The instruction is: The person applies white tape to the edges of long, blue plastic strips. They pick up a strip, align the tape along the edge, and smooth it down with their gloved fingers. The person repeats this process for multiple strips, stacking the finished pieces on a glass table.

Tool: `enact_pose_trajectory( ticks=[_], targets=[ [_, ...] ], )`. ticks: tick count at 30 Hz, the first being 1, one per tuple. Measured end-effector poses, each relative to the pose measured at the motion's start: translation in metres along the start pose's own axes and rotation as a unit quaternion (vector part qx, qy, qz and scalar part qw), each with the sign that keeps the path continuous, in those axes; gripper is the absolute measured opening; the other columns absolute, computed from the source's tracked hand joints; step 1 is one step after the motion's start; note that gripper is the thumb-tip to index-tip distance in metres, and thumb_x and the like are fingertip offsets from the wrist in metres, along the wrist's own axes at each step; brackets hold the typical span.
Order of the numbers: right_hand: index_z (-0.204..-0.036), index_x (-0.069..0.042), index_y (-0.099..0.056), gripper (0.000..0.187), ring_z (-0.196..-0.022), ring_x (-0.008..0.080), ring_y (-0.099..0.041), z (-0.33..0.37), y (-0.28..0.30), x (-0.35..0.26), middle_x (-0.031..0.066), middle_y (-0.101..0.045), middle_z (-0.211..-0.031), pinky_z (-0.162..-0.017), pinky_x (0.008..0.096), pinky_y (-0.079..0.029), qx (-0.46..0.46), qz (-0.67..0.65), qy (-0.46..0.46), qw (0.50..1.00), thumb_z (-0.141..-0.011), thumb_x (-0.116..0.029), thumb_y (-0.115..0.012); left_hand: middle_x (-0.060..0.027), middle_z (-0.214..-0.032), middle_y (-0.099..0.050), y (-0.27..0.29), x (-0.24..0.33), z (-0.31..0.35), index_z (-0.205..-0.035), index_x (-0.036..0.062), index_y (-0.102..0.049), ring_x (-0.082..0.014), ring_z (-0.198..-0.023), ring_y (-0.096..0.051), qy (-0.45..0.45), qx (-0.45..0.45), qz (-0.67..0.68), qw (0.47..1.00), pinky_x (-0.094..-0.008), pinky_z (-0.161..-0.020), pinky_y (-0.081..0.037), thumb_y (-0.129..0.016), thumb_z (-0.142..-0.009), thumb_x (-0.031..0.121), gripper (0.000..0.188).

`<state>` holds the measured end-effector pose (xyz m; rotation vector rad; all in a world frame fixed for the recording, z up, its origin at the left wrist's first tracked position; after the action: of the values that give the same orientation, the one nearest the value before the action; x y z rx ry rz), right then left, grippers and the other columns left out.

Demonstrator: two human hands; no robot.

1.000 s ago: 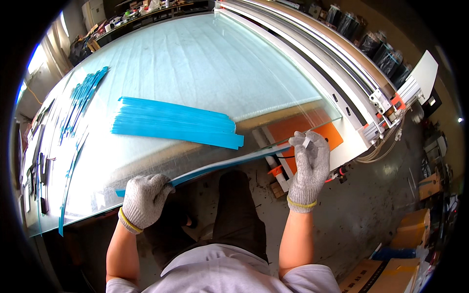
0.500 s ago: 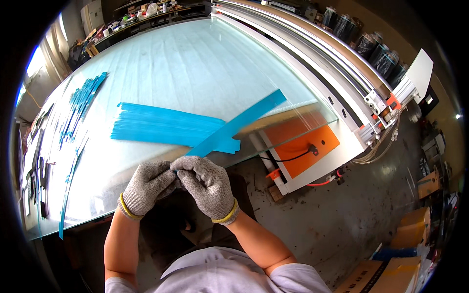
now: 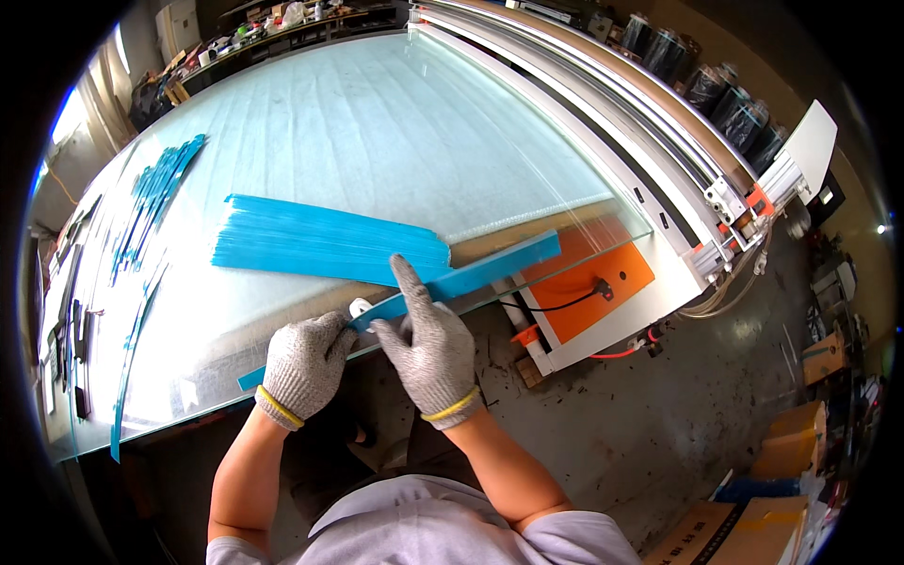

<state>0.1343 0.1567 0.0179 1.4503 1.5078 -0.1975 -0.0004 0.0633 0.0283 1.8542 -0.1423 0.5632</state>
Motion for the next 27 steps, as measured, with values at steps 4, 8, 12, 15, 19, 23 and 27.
enact_pose_trajectory(
  ticks=[4,8,12,15,19,23,27],
  targets=[
    [-0.140,-0.006,-0.060,0.054,-0.063,0.0088,-0.053,0.010,0.019,0.007,0.0049,-0.064,-0.080,-0.059,0.0244,-0.044,-0.019,-0.074,-0.023,0.997,-0.088,0.002,-0.072,-0.0168,-0.079,-0.069,-0.006,0.008,0.003,-0.088,0.0061,-0.065,-0.0379,-0.074,-0.069,-0.027,-0.007,-0.051,0.998,-0.0501,-0.067,-0.053,-0.061,-0.095,0.022,0.018],
    [-0.131,-0.006,-0.063,0.035,-0.083,0.0268,-0.073,0.004,0.027,0.000,0.0157,-0.073,-0.105,-0.073,0.0335,-0.057,0.013,-0.083,0.032,0.996,-0.095,-0.005,-0.065,-0.0178,-0.081,-0.068,-0.014,0.017,0.000,-0.089,0.0054,-0.065,-0.0389,-0.077,-0.068,-0.049,-0.019,-0.067,0.996,-0.0506,-0.069,-0.052,-0.064,-0.092,0.020,0.015],
    [-0.127,-0.001,-0.061,0.027,-0.087,0.0237,-0.071,-0.011,0.002,-0.004,0.0128,-0.071,-0.106,-0.079,0.0337,-0.057,-0.115,-0.143,0.028,0.983,-0.102,-0.008,-0.057,-0.0168,-0.080,-0.069,-0.020,0.025,-0.002,-0.092,0.0057,-0.065,-0.0368,-0.075,-0.069,-0.067,-0.034,-0.090,0.993,-0.0500,-0.068,-0.053,-0.063,-0.092,0.020,0.014],
    [-0.127,0.001,-0.059,0.025,-0.080,0.0168,-0.069,-0.014,-0.013,0.005,0.0108,-0.070,-0.110,-0.075,0.0296,-0.057,-0.171,-0.395,-0.105,0.896,-0.104,-0.008,-0.053,-0.0158,-0.077,-0.069,-0.018,0.023,-0.002,-0.090,0.0061,-0.064,-0.0350,-0.070,-0.070,-0.066,-0.021,-0.094,0.993,-0.0482,-0.064,-0.053,-0.063,-0.092,0.021,0.015],
    [-0.124,0.001,-0.055,0.021,-0.072,0.0087,-0.064,-0.012,0.009,-0.014,0.0094,-0.069,-0.107,-0.065,0.0222,-0.052,-0.184,-0.494,-0.148,0.837,-0.105,-0.009,-0.051,-0.0188,-0.075,-0.068,-0.011,0.008,-0.004,-0.088,0.0053,-0.066,-0.0406,-0.071,-0.067,-0.012,-0.022,-0.017,1.000,-0.0507,-0.065,-0.053,-0.062,-0.093,0.022,0.018],
    [-0.108,-0.002,-0.057,0.008,-0.069,0.0097,-0.065,0.005,0.013,-0.009,0.0069,-0.068,-0.096,-0.062,0.0215,-0.053,-0.177,-0.486,-0.200,0.832,-0.102,-0.007,-0.058,-0.0256,-0.083,-0.068,-0.001,-0.011,-0.006,-0.096,-0.0004,-0.070,-0.0453,-0.078,-0.066,0.070,-0.058,0.235,0.968,-0.0494,-0.070,-0.052,-0.062,-0.095,0.019,0.021],
    [-0.101,-0.005,-0.063,0.007,-0.068,0.0120,-0.067,0.015,-0.006,0.011,0.0052,-0.067,-0.087,-0.057,0.0220,-0.051,-0.113,-0.476,-0.215,0.845,-0.096,-0.003,-0.067,-0.0253,-0.082,-0.068,-0.001,-0.013,-0.007,-0.095,-0.0019,-0.070,-0.0453,-0.078,-0.066,0.077,-0.065,0.217,0.971,-0.0478,-0.070,-0.052,-0.062,-0.096,0.018,0.022]
  ],
)
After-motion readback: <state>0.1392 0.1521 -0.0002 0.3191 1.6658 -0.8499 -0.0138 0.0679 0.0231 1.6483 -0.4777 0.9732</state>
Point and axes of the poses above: each hand's wrist, its own z-axis away from the middle knuckle, its own y-axis out of the back of the hand, x = y × z, the point moved 6 cm from there along -z, towards the middle knuckle
